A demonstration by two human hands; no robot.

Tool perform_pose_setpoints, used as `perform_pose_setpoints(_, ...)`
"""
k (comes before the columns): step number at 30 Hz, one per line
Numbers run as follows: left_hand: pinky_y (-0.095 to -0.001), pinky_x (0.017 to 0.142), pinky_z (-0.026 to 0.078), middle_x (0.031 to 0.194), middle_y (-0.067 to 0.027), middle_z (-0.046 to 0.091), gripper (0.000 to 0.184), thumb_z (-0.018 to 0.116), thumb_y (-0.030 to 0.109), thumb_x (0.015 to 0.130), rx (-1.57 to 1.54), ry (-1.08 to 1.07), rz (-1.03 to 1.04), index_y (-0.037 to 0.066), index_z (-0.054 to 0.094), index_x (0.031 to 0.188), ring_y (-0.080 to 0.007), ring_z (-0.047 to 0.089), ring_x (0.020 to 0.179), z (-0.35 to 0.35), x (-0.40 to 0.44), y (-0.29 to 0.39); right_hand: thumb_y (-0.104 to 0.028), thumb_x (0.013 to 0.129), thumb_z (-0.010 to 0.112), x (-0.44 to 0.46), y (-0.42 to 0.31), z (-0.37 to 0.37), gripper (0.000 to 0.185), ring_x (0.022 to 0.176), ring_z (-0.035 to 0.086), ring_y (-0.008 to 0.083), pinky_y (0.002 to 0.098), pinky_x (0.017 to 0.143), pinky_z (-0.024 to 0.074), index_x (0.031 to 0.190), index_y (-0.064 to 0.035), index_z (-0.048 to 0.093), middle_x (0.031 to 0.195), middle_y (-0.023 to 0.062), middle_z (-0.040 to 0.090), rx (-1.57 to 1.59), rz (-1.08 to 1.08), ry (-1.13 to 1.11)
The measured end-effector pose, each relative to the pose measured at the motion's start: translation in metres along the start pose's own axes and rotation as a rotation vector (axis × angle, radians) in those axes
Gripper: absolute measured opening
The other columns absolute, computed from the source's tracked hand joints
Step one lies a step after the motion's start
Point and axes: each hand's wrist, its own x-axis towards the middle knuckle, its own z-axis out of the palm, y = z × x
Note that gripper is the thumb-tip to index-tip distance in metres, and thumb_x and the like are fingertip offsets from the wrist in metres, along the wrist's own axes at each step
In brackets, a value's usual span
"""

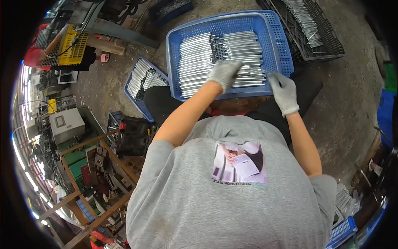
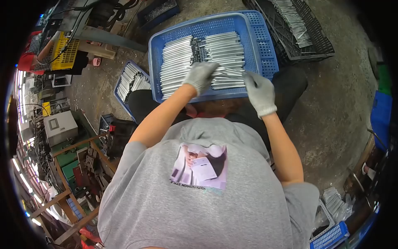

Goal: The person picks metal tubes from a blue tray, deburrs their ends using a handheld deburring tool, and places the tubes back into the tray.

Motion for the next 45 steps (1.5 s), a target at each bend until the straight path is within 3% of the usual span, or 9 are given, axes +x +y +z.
perform_pose_setpoints(5,-0.0482,0.089,0.056,0.1,-0.018,0.073,0.019,0.058,0.008,0.09,0.109,-0.145,0.029,0.008,0.064,0.108,-0.0385,0.071,0.1,0.054,0.045,0.023,-0.024,0.101,0.067,-0.026,0.026,-0.017,0.032,0.091,0.075,0.022,0.0333,0.083,0.0549,0.112,0.0056,0.074,0.099,0.0189,0.078,0.136,0.037,0.147)
perform_pose_setpoints(9,-0.0484,0.094,0.054,0.103,-0.0173,0.073,0.031,0.067,0.021,0.091,0.125,-0.185,0.069,0.009,0.064,0.12,-0.038,0.07,0.104,0.069,0.054,0.036,-0.028,0.102,0.069,-0.028,0.038,-0.012,0.037,0.09,0.074,0.0204,0.0328,0.084,0.0547,0.115,0.0066,0.073,0.099,0.0184,0.078,0.123,0.027,0.178)
perform_pose_setpoints(11,-0.0481,0.096,0.053,0.108,-0.0152,0.073,0.039,0.07,0.028,0.091,0.11,-0.234,0.019,0.011,0.064,0.126,-0.0366,0.069,0.107,0.058,0.039,0.034,-0.027,0.102,0.069,-0.027,0.041,-0.008,0.036,0.09,0.074,0.0219,0.0333,0.084,0.0551,0.115,0.0058,0.074,0.099,0.0194,0.078,0.142,0.057,0.18)
perform_pose_setpoints(14,-0.0463,0.101,0.05,0.12,-0.0139,0.071,0.043,0.072,0.026,0.092,-0.06,0.062,0.066,0.012,0.063,0.131,-0.0342,0.065,0.115,0.032,0.0,0.021,-0.025,0.102,0.069,-0.025,0.039,-0.004,0.034,0.091,0.076,0.0246,0.0344,0.083,0.0559,0.115,0.0051,0.074,0.101,0.0203,0.078,0.091,0.015,0.151)
perform_pose_setpoints(17,-0.0465,0.095,0.052,0.11,-0.0159,0.074,0.032,0.073,0.023,0.093,-0.151,0.213,-0.016,0.009,0.069,0.121,-0.0367,0.069,0.103,0.004,-0.048,-0.012,-0.027,0.101,0.07,-0.027,0.036,0.004,0.033,0.09,0.077,0.0288,0.0359,0.081,0.0569,0.113,0.0035,0.075,0.1,0.0212,0.078,-0.018,-0.074,0.141)
perform_pose_setpoints(19,-0.0456,0.091,0.053,0.106,-0.0138,0.074,0.029,0.071,0.026,0.096,-0.123,0.065,-0.247,0.01,0.07,0.12,-0.0356,0.069,0.099,-0.028,-0.08,-0.021,-0.028,0.1,0.071,-0.03,0.027,0.01,0.033,0.089,0.077,0.0306,0.0363,0.08,0.0572,0.112,0.0022,0.076,0.099,0.0214,0.077,-0.07,-0.136,0.136)
perform_pose_setpoints(29,-0.0471,0.101,0.046,0.117,-0.0109,0.066,0.027,0.068,0.03,0.095,0.081,0.088,-0.223,0.012,0.067,0.115,-0.0359,0.06,0.114,-0.016,-0.147,-0.05,-0.03,0.097,0.072,-0.044,0.0,0.056,0.028,0.079,0.073,0.0367,0.0416,0.07,0.0566,0.107,-0.0042,0.078,0.091,0.0197,0.075,-0.161,-0.268,-0.017)
perform_pose_setpoints(40,-0.0479,0.097,0.048,0.113,-0.0136,0.065,0.027,0.07,0.029,0.095,-0.023,-0.013,-0.296,0.009,0.065,0.113,-0.0371,0.061,0.111,-0.009,-0.149,-0.049,-0.034,0.097,0.067,-0.046,-0.024,0.086,0.025,0.076,0.072,0.0355,0.046,0.067,0.0557,0.106,-0.0135,0.077,0.083,0.0143,0.074,-0.31,-0.361,-0.219)
perform_pose_setpoints(45,-0.0495,0.089,0.05,0.102,-0.0171,0.067,0.025,0.069,0.024,0.095,-0.192,-0.021,-0.31,0.005,0.066,0.112,-0.0413,0.064,0.098,-0.009,-0.144,-0.057,-0.038,0.097,0.065,-0.042,-0.028,0.094,0.026,0.075,0.072,0.0359,0.0487,0.066,0.0554,0.101,-0.014,0.076,0.08,0.0138,0.074,-0.397,-0.372,-0.283)
